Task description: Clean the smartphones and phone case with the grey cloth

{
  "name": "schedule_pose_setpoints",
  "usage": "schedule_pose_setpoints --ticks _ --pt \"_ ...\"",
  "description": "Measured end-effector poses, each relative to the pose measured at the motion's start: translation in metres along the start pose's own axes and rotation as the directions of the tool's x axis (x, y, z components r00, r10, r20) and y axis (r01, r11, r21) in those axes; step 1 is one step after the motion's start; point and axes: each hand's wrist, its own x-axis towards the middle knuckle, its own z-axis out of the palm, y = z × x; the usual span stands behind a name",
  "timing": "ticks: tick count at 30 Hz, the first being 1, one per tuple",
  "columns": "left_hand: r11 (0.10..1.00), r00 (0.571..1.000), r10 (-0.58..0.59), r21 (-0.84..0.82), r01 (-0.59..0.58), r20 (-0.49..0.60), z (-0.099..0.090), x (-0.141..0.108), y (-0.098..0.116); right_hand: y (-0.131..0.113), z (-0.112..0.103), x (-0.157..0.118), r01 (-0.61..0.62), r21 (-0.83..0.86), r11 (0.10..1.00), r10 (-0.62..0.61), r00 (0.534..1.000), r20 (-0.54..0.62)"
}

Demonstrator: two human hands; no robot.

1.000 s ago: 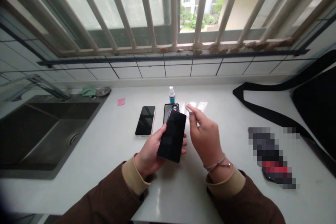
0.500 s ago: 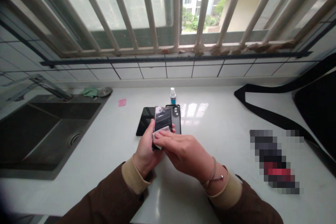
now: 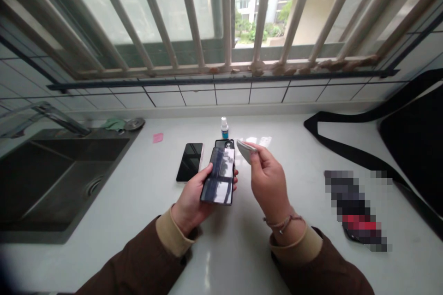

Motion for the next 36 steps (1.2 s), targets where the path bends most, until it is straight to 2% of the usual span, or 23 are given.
schedule_pose_setpoints --ticks 2,5,7,13,18,20,21,23,25,27,29,31,34,36 --pt "0.999 1.000 -0.005 0.047 0.006 -0.005 0.001 -0.002 -0.003 0.002 0.002 0.001 0.108 -0.092 0.990 -0.094 0.985 0.143" --pt "0.998 0.998 0.053 0.040 -0.052 -0.029 0.003 -0.001 -0.005 0.004 0.006 -0.002 0.246 -0.141 0.959 -0.182 0.914 0.362" --pt "0.993 0.991 0.116 -0.014 -0.117 -0.071 0.004 0.001 -0.003 0.005 0.008 -0.004 0.312 -0.121 0.942 -0.229 0.866 0.444" --pt "0.959 0.967 0.211 -0.159 -0.232 -0.140 0.003 0.007 0.005 -0.005 0.009 -0.011 0.425 0.033 0.905 -0.375 0.756 0.537" --pt "0.937 0.929 0.293 -0.126 -0.326 -0.225 -0.001 0.003 0.014 -0.015 0.004 -0.015 0.412 0.198 0.889 -0.446 0.683 0.579" --pt "0.929 0.914 0.325 -0.102 -0.357 -0.242 -0.001 0.002 0.020 -0.018 0.002 -0.017 0.314 0.268 0.911 -0.413 0.699 0.584" --pt "0.927 0.912 0.332 -0.097 -0.363 -0.239 -0.001 0.001 0.023 -0.019 0.001 -0.018 0.231 0.307 0.923 -0.374 0.724 0.580" --pt "0.932 0.923 0.322 -0.099 -0.348 -0.211 0.000 0.001 0.028 -0.017 0.002 -0.019 0.023 0.389 0.921 -0.248 0.805 0.538" --pt "0.944 0.943 0.293 -0.109 -0.312 -0.159 0.001 0.001 0.032 -0.011 0.004 -0.017 -0.146 0.456 0.878 -0.069 0.904 0.422" --pt "0.962 0.965 0.243 -0.105 -0.252 -0.094 0.001 0.000 0.032 -0.003 0.008 -0.012 -0.219 0.506 0.835 0.108 0.965 0.238" --pt "0.984 0.986 0.163 -0.067 -0.165 -0.036 0.000 -0.001 0.029 0.004 0.009 -0.006 -0.230 0.529 0.817 0.224 0.972 0.077" --pt "0.998 0.998 0.056 -0.002 -0.056 0.004 -0.001 -0.002 0.023 0.007 0.010 -0.001 -0.224 0.531 0.817 0.258 0.966 0.009" --pt "0.996 0.998 -0.049 0.081 0.045 0.043 0.000 -0.004 0.013 0.006 0.009 0.000 -0.206 0.456 0.866 0.206 0.977 0.051" --pt "0.995 0.998 -0.032 0.092 0.027 0.049 0.001 -0.005 0.008 0.002 0.010 -0.003 -0.179 0.379 0.908 0.147 0.983 0.112"
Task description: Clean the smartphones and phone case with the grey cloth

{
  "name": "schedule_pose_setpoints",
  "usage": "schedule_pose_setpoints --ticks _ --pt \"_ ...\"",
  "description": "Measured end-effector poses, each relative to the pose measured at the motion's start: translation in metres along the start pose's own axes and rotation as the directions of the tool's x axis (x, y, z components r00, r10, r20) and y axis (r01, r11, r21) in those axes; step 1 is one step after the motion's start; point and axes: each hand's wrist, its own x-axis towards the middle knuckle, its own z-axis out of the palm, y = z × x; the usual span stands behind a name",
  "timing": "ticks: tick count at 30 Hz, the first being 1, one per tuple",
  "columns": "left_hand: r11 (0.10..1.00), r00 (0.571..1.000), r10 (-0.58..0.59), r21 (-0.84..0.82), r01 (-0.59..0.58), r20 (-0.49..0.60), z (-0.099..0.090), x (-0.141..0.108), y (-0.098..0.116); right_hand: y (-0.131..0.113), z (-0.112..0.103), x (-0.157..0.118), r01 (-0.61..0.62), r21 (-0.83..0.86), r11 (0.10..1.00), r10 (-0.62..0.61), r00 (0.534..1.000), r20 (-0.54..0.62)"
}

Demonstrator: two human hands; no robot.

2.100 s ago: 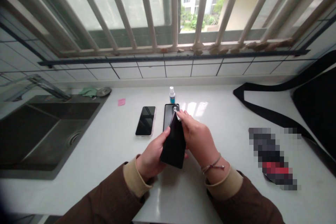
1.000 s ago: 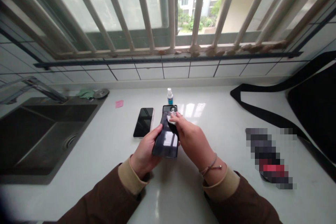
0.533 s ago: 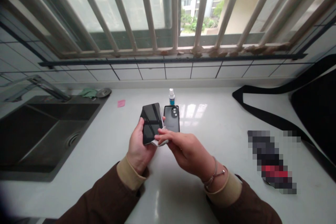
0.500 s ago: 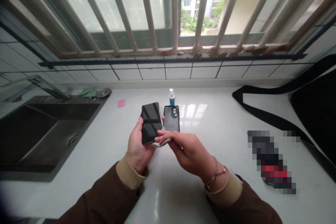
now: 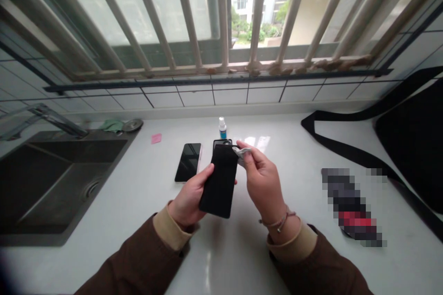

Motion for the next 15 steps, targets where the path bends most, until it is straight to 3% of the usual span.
schedule_pose_setpoints --ticks 5,12,15 --pt "0.998 0.998 0.033 -0.058 -0.036 -0.046 0.003 0.002 0.000 -0.002 0.006 -0.008 0.063 -0.137 0.989 -0.052 0.995 0.088" --pt "0.997 0.999 -0.026 -0.076 0.023 -0.031 -0.003 0.002 0.001 0.001 -0.012 0.003 0.054 -0.205 0.977 -0.087 0.984 -0.158" --pt "0.998 0.999 -0.036 -0.056 0.035 -0.022 -0.001 0.000 0.001 0.003 -0.010 0.004 0.075 -0.245 0.967 -0.112 0.984 -0.137"
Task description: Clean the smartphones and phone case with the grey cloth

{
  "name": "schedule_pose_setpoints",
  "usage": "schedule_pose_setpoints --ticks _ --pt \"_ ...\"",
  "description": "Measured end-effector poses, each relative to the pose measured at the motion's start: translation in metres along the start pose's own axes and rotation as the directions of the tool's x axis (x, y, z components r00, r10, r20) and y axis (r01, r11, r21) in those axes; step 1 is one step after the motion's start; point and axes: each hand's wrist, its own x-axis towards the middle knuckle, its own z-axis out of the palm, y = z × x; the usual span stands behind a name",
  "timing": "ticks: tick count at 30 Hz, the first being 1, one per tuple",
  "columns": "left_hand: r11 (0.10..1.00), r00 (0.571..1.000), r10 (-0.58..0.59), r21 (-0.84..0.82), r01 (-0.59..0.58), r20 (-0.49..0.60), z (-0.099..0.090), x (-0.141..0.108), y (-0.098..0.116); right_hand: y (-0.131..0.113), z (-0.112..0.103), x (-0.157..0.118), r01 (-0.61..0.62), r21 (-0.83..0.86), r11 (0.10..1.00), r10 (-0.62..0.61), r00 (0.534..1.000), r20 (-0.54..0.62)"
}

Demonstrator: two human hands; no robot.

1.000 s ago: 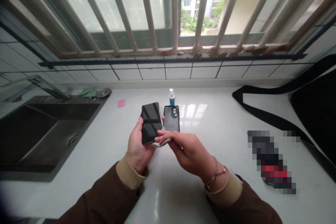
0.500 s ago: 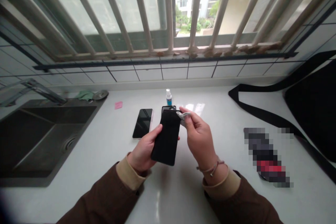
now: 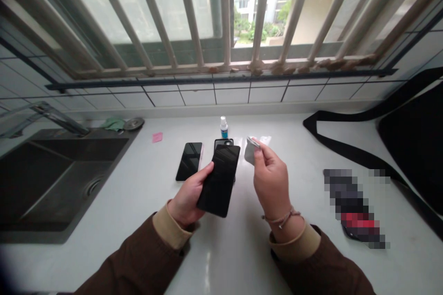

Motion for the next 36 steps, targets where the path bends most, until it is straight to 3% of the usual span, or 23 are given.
schedule_pose_setpoints --ticks 4,11,15,18,22,24,27,29,33,36 --pt "0.999 0.999 0.034 0.007 -0.034 -0.017 0.004 -0.001 0.000 -0.001 0.009 -0.008 0.018 0.013 1.000 -0.020 0.986 0.163" --pt "0.979 0.972 0.200 -0.024 -0.205 -0.126 0.004 0.003 0.002 -0.008 0.013 -0.018 0.075 -0.023 0.997 -0.063 0.939 0.337" --pt "0.924 0.883 0.364 -0.006 -0.383 -0.296 0.001 0.007 0.010 -0.014 0.017 -0.025 0.102 -0.038 0.994 -0.074 0.886 0.458" --pt "0.893 0.824 0.412 -0.007 -0.450 -0.389 -0.002 0.008 0.018 -0.017 0.019 -0.029 0.094 -0.048 0.994 -0.057 0.857 0.511" --pt "0.859 0.812 0.470 -0.032 -0.511 -0.346 -0.003 0.006 0.027 -0.016 0.019 -0.028 -0.057 -0.017 0.998 0.057 0.828 0.558" --pt "0.856 0.827 0.486 -0.035 -0.515 -0.281 -0.002 0.003 0.029 -0.013 0.020 -0.027 -0.220 0.067 0.973 0.138 0.792 0.594" --pt "0.849 0.829 0.508 -0.025 -0.527 -0.234 0.000 0.000 0.027 -0.009 0.023 -0.024 -0.495 0.200 0.846 0.283 0.733 0.618" --pt "0.808 0.792 0.574 -0.010 -0.589 -0.208 0.001 -0.001 0.022 -0.007 0.026 -0.022 -0.593 0.277 0.756 0.364 0.733 0.575" --pt "0.673 0.667 0.739 0.128 -0.728 -0.095 0.002 -0.005 0.012 -0.007 0.032 -0.024 -0.670 0.335 0.663 0.436 0.709 0.555" --pt "0.639 0.649 0.760 0.227 -0.734 -0.041 -0.001 -0.008 0.008 -0.006 0.034 -0.027 -0.708 0.312 0.633 0.466 0.671 0.577"
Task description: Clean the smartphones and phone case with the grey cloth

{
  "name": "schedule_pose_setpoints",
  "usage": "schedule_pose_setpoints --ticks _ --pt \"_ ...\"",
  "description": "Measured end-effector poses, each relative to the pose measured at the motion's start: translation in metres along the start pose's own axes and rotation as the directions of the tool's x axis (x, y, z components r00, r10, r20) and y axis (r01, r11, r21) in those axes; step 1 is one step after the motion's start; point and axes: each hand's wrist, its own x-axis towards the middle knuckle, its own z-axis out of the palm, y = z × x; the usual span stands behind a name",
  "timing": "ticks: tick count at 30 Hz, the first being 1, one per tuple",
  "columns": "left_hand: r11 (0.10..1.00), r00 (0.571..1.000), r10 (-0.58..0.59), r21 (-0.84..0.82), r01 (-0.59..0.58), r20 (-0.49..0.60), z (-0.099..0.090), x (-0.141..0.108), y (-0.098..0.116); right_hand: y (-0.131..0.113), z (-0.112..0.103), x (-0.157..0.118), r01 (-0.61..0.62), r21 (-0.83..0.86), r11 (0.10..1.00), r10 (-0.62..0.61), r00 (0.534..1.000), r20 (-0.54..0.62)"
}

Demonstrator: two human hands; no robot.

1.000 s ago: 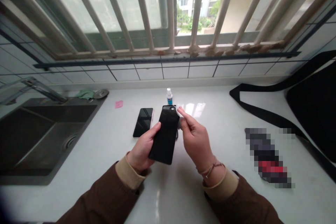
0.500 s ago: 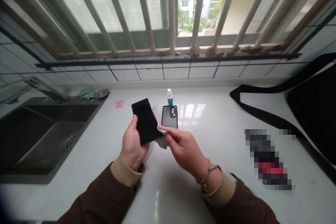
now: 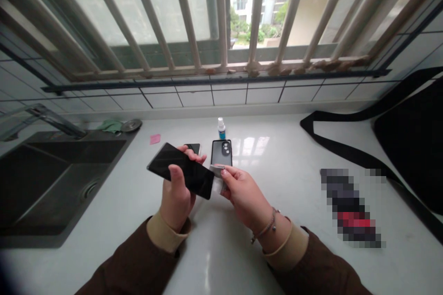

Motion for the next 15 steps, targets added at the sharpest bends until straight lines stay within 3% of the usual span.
schedule_pose_setpoints --ticks 4,6,8,10,13,15 --pt "0.999 0.998 -0.016 0.036 0.018 -0.053 -0.006 0.001 -0.004 0.001 0.001 0.000 -0.015 0.043 0.999 0.015 1.000 0.004" --pt "0.981 0.989 0.136 0.150 -0.126 -0.056 -0.010 0.004 -0.007 0.000 0.002 -0.001 -0.037 0.055 0.998 0.034 0.998 0.051" --pt "0.904 0.952 0.307 0.305 -0.299 0.025 -0.013 0.008 -0.009 -0.001 0.002 -0.003 -0.081 0.056 0.995 0.074 0.990 0.117" --pt "0.830 0.917 0.389 0.400 -0.389 0.087 -0.016 0.010 -0.009 -0.002 0.003 -0.006 -0.127 0.052 0.991 0.115 0.976 0.183" --pt "0.804 0.905 0.424 0.443 -0.397 0.042 -0.016 0.011 -0.006 -0.005 0.003 -0.012 -0.169 0.038 0.985 0.154 0.952 0.265" --pt "0.854 0.922 0.384 0.399 -0.333 -0.050 -0.013 0.011 -0.003 -0.008 0.003 -0.014 -0.207 0.008 0.978 0.195 0.930 0.312"
